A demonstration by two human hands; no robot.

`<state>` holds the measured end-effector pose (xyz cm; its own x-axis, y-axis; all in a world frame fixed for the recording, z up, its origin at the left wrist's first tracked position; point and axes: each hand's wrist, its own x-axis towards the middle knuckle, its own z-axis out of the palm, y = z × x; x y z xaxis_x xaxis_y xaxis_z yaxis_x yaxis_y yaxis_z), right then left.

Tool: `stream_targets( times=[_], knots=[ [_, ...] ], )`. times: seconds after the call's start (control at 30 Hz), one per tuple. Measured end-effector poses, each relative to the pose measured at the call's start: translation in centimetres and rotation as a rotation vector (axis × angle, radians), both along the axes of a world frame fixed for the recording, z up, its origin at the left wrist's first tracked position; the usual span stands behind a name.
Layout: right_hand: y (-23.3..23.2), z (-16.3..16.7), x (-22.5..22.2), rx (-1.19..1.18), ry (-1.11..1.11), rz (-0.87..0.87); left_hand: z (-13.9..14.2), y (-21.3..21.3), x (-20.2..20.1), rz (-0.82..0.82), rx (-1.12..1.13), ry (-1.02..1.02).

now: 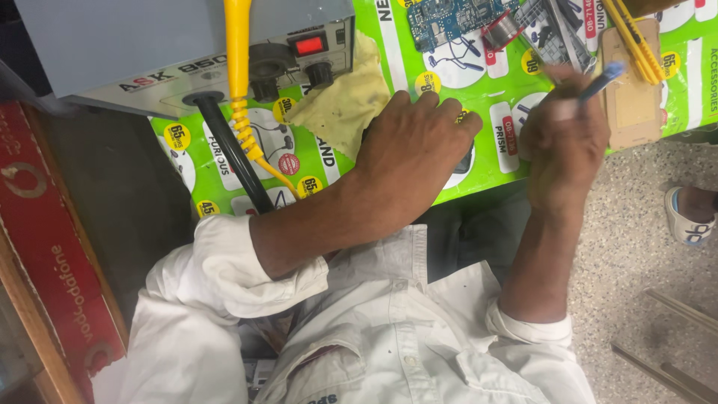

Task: The person disassembles a feature phone using a screwdriver and a prying tool, removes the battery and keypad, and handles the internal circuit board. They then reassemble the phone by inserting the battery and keypad and closing the back cover.

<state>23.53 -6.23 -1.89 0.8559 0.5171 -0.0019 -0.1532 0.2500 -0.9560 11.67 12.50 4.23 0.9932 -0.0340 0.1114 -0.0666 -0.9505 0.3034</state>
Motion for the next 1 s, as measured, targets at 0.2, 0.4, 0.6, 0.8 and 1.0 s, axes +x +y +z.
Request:
stream_targets(
  times=[0.2,0.4,0.6,0.8,1.0],
  knots=[
    [0.5,-2.0,1.6,0.252,-0.172,-0.15,0.3,-0.5,1.8,-0.023,0.07,0.032],
    [-1.4,-2.8,0.5,0.04,-0.599,-0.091,0.0,-3.8,1.5,-0.034,0.078,0.044],
    [-1.0,-2.6,-0.5,0.01,-0.546,0.022,-0.9,-4.3,0.6,-0.03,0.095,0.012],
    [-0.7,-2.2,-1.9,-0.043,-0.602,0.061,0.6,-2.8,-1.4,-0.033,0.08,0.006],
    [0.0,-1.6,-3.1,-0.091,-0.63,0.061,1.0,-2.0,-1.9,-0.046,0.072,-0.002]
  ],
)
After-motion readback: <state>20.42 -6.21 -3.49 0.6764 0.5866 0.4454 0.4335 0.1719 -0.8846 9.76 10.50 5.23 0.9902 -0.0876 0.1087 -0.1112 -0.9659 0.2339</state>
